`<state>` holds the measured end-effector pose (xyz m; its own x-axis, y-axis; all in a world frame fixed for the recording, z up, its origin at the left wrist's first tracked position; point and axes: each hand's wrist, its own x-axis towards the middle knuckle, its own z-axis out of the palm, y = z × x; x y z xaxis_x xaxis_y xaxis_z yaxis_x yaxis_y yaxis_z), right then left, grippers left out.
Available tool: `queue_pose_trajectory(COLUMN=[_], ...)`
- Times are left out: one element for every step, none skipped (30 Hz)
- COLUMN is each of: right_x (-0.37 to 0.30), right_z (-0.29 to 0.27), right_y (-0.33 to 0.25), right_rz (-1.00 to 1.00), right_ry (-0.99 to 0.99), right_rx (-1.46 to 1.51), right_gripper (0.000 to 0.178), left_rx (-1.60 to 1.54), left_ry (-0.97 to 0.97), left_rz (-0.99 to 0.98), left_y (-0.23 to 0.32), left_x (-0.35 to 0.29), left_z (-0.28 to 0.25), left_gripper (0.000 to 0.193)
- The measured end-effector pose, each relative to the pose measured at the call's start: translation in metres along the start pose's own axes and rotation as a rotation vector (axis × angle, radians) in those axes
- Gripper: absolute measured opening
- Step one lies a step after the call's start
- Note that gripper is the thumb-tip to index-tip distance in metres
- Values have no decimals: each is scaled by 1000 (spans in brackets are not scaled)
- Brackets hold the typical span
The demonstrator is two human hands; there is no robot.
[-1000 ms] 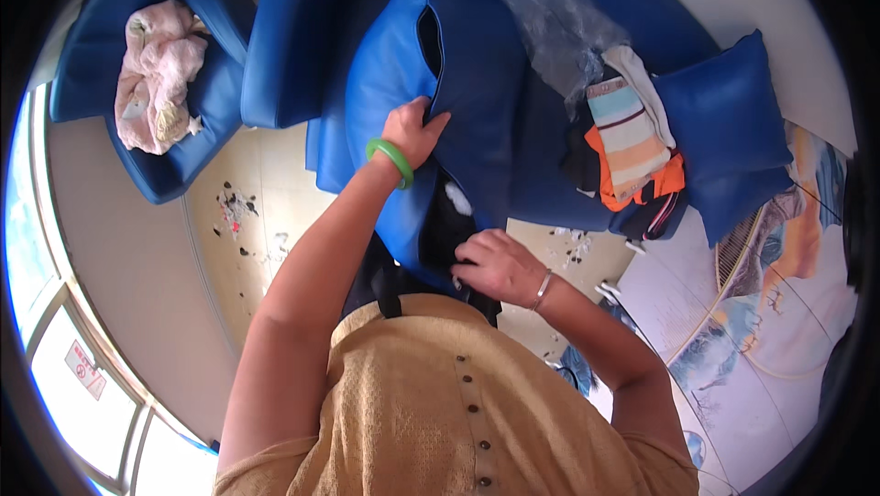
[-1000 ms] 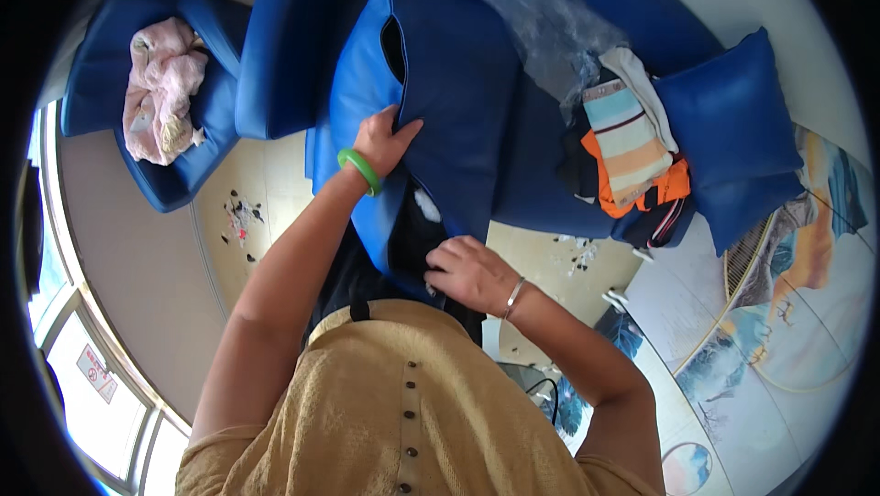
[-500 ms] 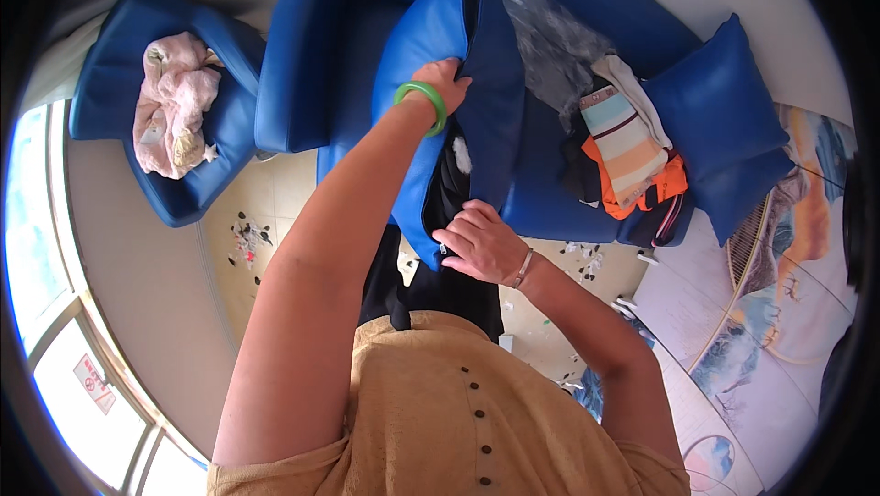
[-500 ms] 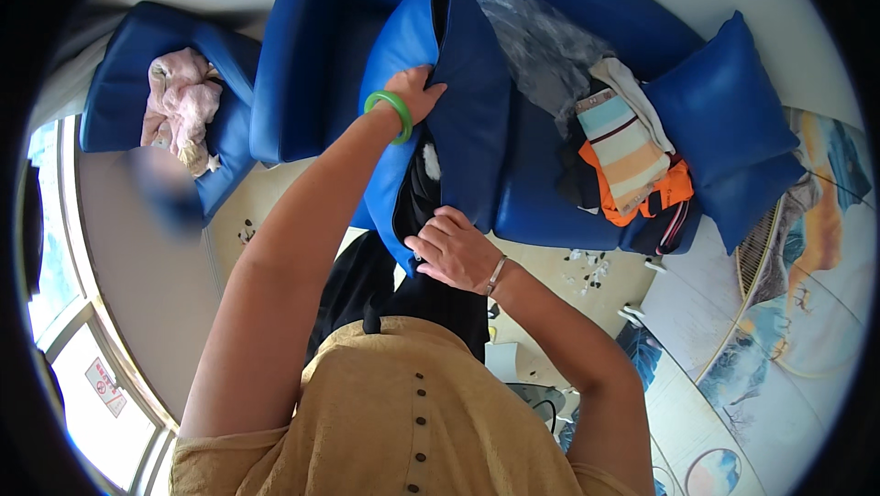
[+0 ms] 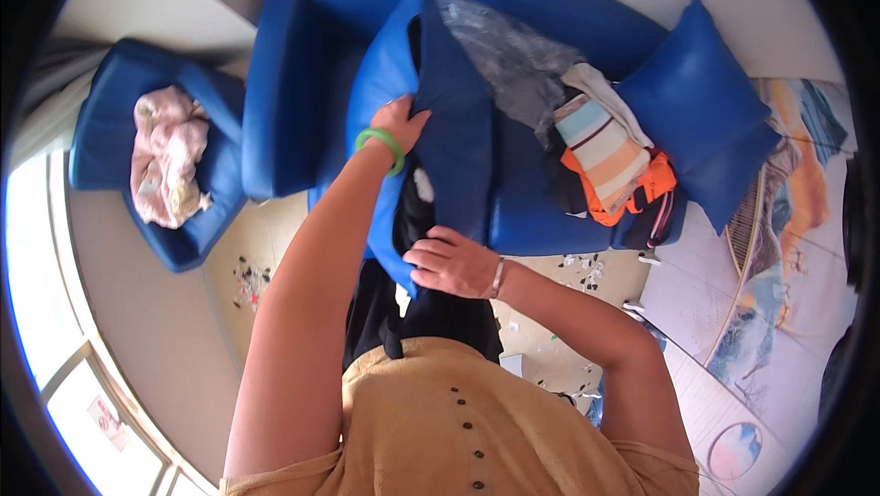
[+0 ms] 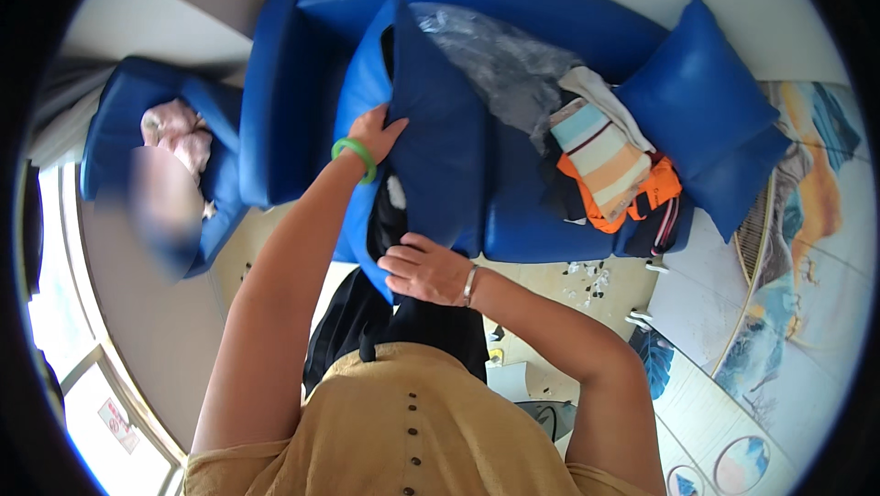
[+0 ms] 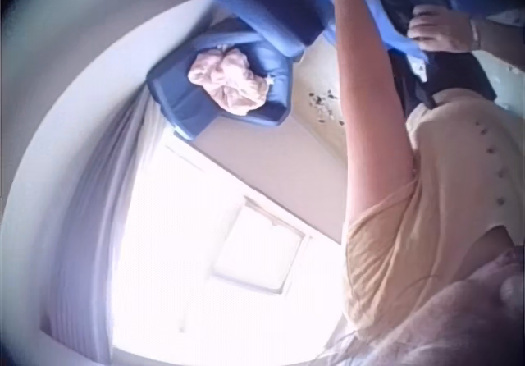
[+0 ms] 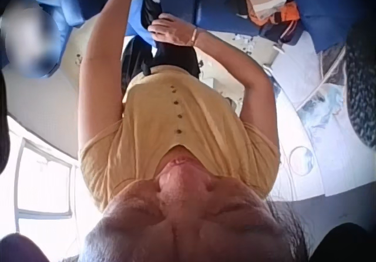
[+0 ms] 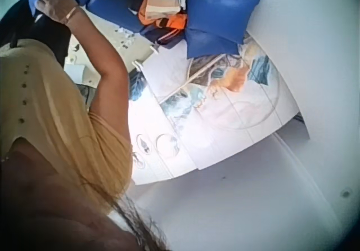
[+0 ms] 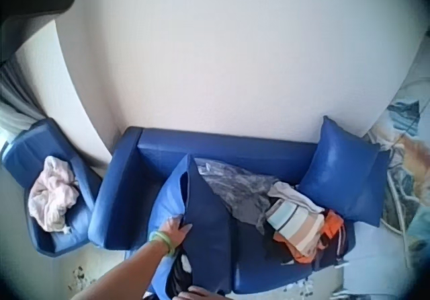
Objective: The person opens a blue pillow cover, places a black pillow insert inside, and zips it closed. They then fold a white cloth and an orange garment on the sofa.
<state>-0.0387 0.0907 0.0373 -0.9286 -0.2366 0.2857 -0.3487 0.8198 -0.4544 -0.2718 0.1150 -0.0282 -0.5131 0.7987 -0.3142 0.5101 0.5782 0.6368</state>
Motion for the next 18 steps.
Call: queue_pose_trajectory(right_x=[-2,1,-2,4,7,9,8,3,2,4,8,14,12,14,13,11,7,5], right_z=[1,2,5,-6,-12,-14,-5,14,30,39,36,34,39,35,29,23,16,10], right_y=[-1,-3,-4,-6,-6,-5,1,9,20,29,36,41,41,37,28,17,9,6], right_rz=[31,51,136,233,368,504,576,644,688,731,761,779,755,753,706,659,634,618], right_ry=[27,52,10,-22,6,36,0,-52,-129,-205,-304,-399,-334,-339,-267,-196,-93,-57], right_rx=[2,13,53,100,151,204,204,184,178,173,211,260,204,236,220,204,192,214], right_gripper=[8,9,22,52,70,88,100,100,99,99,97,96,95,97,99,101,100,98], left_rx=[31,-2,-38,-39,-44,-51,-8,30,64,76,81,97,96,100,99,95,60,28], left_ry=[11,64,17,24,20,14,39,64,105,136,168,205,229,251,280,315,314,313], left_rz=[-1,16,5,8,13,16,23,37,84,99,120,132,133,132,131,153,164,171], left_y=[-1,-22,-21,-22,-22,-21,-20,-18,-19,-20,-18,-17,-15,-13,-13,-21,-25,-17], left_x=[0,4,8,8,9,8,6,5,1,-6,-12,-18,-20,-23,-24,-21,-14,-12], left_z=[-1,7,7,6,5,5,9,15,23,32,41,43,44,42,38,36,34,29], left_gripper=[47,50,52,52,53,53,53,53,49,48,47,45,45,44,43,44,45,45])
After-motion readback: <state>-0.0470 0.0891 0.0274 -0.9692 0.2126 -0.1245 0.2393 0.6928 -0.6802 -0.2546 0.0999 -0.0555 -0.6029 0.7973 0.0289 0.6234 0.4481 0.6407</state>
